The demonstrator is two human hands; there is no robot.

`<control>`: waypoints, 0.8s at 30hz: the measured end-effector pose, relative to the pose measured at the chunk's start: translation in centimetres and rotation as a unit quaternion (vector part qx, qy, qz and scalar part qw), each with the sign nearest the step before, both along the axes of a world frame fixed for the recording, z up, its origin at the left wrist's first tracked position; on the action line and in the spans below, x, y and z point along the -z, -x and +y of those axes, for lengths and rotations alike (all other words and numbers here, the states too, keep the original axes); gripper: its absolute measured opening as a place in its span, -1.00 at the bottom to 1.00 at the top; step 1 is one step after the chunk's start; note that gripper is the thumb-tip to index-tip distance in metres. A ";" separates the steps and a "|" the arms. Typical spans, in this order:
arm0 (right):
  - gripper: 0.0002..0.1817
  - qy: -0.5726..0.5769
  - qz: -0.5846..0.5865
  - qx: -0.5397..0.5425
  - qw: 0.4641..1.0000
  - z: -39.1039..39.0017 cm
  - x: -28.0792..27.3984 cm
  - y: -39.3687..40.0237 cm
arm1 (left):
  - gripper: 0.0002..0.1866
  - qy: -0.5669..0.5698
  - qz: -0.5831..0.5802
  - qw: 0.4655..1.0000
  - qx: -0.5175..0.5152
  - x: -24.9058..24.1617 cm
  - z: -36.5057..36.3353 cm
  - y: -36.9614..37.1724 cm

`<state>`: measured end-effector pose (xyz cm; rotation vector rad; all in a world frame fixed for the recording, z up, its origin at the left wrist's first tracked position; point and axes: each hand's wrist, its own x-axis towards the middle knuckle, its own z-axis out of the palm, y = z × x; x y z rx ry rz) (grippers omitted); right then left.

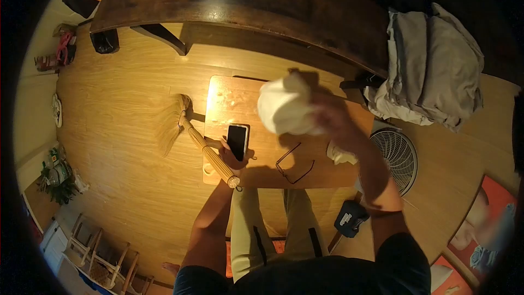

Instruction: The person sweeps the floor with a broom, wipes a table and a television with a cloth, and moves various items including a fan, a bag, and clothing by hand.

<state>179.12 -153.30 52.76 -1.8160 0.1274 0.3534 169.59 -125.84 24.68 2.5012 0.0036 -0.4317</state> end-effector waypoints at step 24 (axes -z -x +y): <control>-0.83 0.389 -0.335 0.248 0.822 -6.7 -1.9 -4.7 | 0.11 0.192 -0.234 0.942 0.143 -33.6 -3.9 -23.5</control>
